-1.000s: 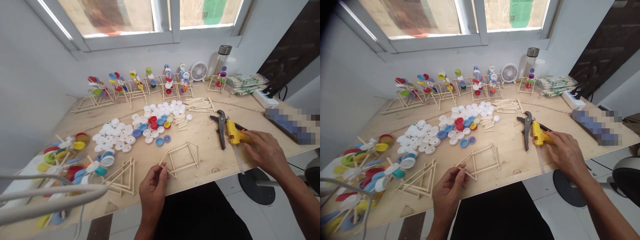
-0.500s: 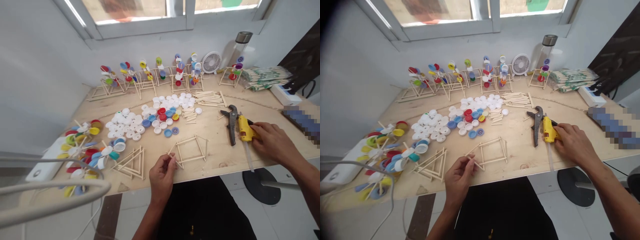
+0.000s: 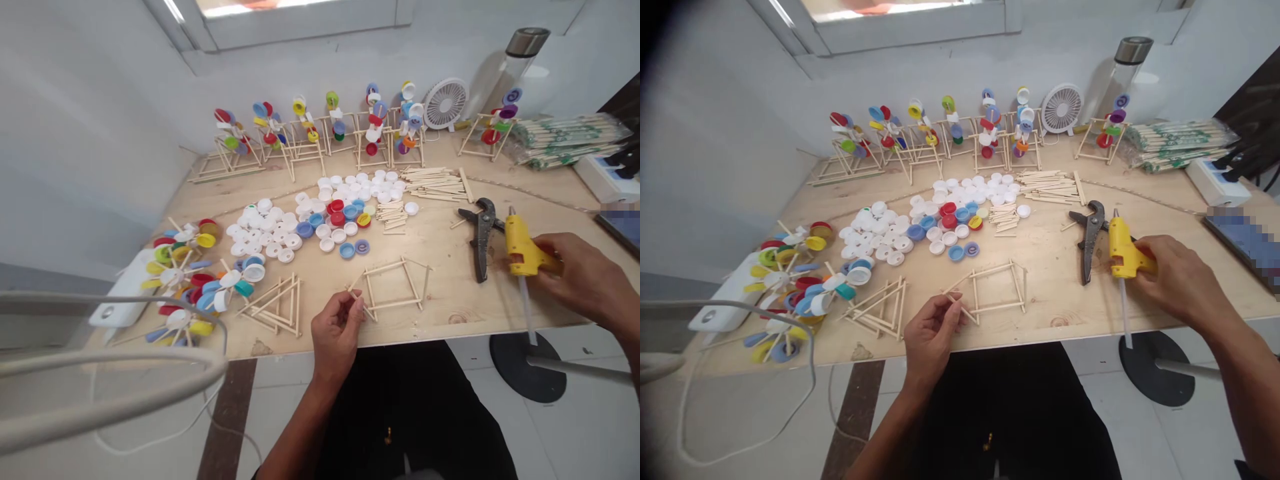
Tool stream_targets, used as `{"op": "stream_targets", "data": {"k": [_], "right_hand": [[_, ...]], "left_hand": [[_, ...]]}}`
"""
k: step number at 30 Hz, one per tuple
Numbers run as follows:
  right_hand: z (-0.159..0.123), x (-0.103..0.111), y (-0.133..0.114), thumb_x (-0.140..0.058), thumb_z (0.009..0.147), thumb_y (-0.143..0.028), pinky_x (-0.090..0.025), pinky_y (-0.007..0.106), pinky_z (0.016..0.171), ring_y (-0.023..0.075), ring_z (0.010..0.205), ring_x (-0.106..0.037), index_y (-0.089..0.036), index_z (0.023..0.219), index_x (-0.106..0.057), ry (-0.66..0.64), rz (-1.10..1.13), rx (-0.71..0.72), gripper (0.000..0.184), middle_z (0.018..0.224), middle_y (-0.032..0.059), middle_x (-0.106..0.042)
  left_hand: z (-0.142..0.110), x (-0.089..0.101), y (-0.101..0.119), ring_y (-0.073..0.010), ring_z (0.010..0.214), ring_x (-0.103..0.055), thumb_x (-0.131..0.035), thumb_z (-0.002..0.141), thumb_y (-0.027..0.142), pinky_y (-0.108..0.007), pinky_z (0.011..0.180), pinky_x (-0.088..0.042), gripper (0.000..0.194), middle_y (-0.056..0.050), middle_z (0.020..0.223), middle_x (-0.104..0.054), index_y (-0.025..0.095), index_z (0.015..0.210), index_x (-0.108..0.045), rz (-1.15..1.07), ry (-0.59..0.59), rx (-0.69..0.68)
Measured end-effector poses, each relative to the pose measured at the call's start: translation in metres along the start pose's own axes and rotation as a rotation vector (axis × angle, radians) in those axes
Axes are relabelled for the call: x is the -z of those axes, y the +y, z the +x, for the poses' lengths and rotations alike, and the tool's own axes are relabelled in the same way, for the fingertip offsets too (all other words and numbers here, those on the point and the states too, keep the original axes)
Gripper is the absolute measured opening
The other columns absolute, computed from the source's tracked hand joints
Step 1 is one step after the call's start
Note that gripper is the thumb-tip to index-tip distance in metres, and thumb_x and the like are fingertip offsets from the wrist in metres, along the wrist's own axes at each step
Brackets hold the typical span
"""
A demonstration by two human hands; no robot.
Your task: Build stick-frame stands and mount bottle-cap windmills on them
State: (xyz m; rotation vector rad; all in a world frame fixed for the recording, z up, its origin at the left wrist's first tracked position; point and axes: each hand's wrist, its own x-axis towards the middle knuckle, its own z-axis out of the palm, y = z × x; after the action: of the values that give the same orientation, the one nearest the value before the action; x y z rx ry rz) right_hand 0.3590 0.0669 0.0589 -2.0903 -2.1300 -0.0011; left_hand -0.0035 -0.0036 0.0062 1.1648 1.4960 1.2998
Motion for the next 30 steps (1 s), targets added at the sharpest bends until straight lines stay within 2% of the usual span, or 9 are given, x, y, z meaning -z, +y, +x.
{"op": "stream_targets", "data": {"k": [4, 6, 7, 11, 13, 15, 17, 22, 30], "right_hand": [[-0.014, 0.016, -0.026, -0.063, 0.073, -0.034, -0.047, 0.037, 0.069, 0.0273, 0.094, -0.061, -0.023, 0.102, -0.057, 0.152, 0.710, -0.236, 0.031, 0.105, 0.0134, -0.064], [-0.028, 0.019, -0.045, -0.062, 0.076, -0.036, -0.049, 0.038, 0.071, 0.0285, 0.095, -0.061, -0.023, 0.095, -0.061, 0.199, 0.983, -0.214, 0.023, 0.101, 0.0121, -0.065], [-0.037, 0.019, -0.055, -0.062, 0.077, -0.037, -0.050, 0.039, 0.072, 0.0288, 0.095, -0.062, -0.023, 0.090, -0.063, 0.170, 1.043, -0.193, 0.020, 0.097, 0.0113, -0.065], [-0.073, 0.010, -0.089, -0.059, 0.082, -0.039, -0.054, 0.032, 0.060, 0.0237, 0.079, -0.066, -0.026, 0.097, -0.065, -0.163, 0.990, -0.163, 0.022, 0.090, 0.0070, -0.069], [-0.082, 0.005, -0.103, -0.057, 0.084, -0.038, -0.055, 0.032, 0.066, 0.0227, 0.083, -0.065, -0.026, 0.101, -0.064, -0.345, 0.943, 0.015, 0.022, 0.093, 0.0058, -0.069], [-0.084, 0.001, -0.116, -0.054, 0.086, -0.036, -0.055, 0.032, 0.069, 0.0222, 0.086, -0.064, -0.025, 0.099, -0.063, -0.448, 0.883, 0.198, 0.019, 0.095, 0.0053, -0.067], [-0.080, -0.001, -0.127, -0.051, 0.088, -0.034, -0.054, 0.032, 0.069, 0.0209, 0.084, -0.063, -0.024, 0.094, -0.060, -0.470, 0.826, 0.288, 0.015, 0.091, 0.0046, -0.066], [-0.070, -0.003, -0.147, -0.048, 0.090, -0.032, -0.048, 0.029, 0.062, 0.0152, 0.070, -0.057, -0.023, 0.085, -0.052, -0.469, 0.736, 0.338, 0.011, 0.079, 0.0015, -0.061], [-0.070, -0.009, -0.153, -0.047, 0.091, -0.035, -0.042, 0.028, 0.058, 0.0138, 0.065, -0.052, -0.021, 0.080, -0.051, -0.425, 0.629, 0.392, 0.018, 0.075, 0.0018, -0.058]], "left_hand": [[0.000, 0.000, 0.000, -0.0108, 0.059, -0.056, -0.059, 0.084, 0.038, -0.021, 0.059, -0.048, 0.024, 0.000, 0.067, -0.060, 0.015, 0.091, -0.063, 0.013, -0.004, -0.005], [-0.001, 0.001, -0.001, -0.0106, 0.060, -0.056, -0.058, 0.084, 0.037, -0.021, 0.058, -0.048, 0.023, -0.001, 0.070, -0.061, 0.015, 0.090, -0.063, 0.026, -0.001, -0.015], [-0.001, 0.001, -0.001, -0.0103, 0.060, -0.056, -0.058, 0.084, 0.036, -0.021, 0.058, -0.047, 0.022, -0.002, 0.072, -0.062, 0.015, 0.088, -0.062, 0.034, 0.000, -0.021], [-0.001, 0.001, -0.002, -0.0102, 0.060, -0.056, -0.059, 0.084, 0.035, -0.021, 0.058, -0.048, 0.020, -0.001, 0.073, -0.064, 0.016, 0.087, -0.062, 0.036, 0.002, -0.024], [-0.002, 0.001, -0.002, -0.0102, 0.060, -0.057, -0.059, 0.084, 0.035, -0.021, 0.060, -0.048, 0.019, 0.000, 0.073, -0.063, 0.016, 0.088, -0.063, 0.026, -0.001, -0.020], [-0.001, 0.001, -0.002, -0.0100, 0.061, -0.057, -0.059, 0.084, 0.035, -0.021, 0.060, -0.048, 0.019, -0.001, 0.075, -0.064, 0.017, 0.088, -0.063, 0.022, -0.003, -0.018], [-0.001, 0.001, -0.002, -0.0101, 0.061, -0.057, -0.059, 0.084, 0.035, -0.022, 0.060, -0.048, 0.020, -0.001, 0.078, -0.065, 0.017, 0.089, -0.063, 0.029, -0.003, -0.017], [-0.002, 0.002, -0.003, -0.0119, 0.061, -0.057, -0.057, 0.084, 0.038, -0.022, 0.059, -0.048, 0.024, -0.003, 0.075, -0.065, 0.016, 0.092, -0.064, 0.038, -0.011, 0.005], [-0.002, 0.002, -0.004, -0.0119, 0.062, -0.057, -0.058, 0.084, 0.037, -0.023, 0.061, -0.048, 0.023, -0.004, 0.079, -0.066, 0.016, 0.092, -0.065, 0.044, -0.011, -0.002]]}}
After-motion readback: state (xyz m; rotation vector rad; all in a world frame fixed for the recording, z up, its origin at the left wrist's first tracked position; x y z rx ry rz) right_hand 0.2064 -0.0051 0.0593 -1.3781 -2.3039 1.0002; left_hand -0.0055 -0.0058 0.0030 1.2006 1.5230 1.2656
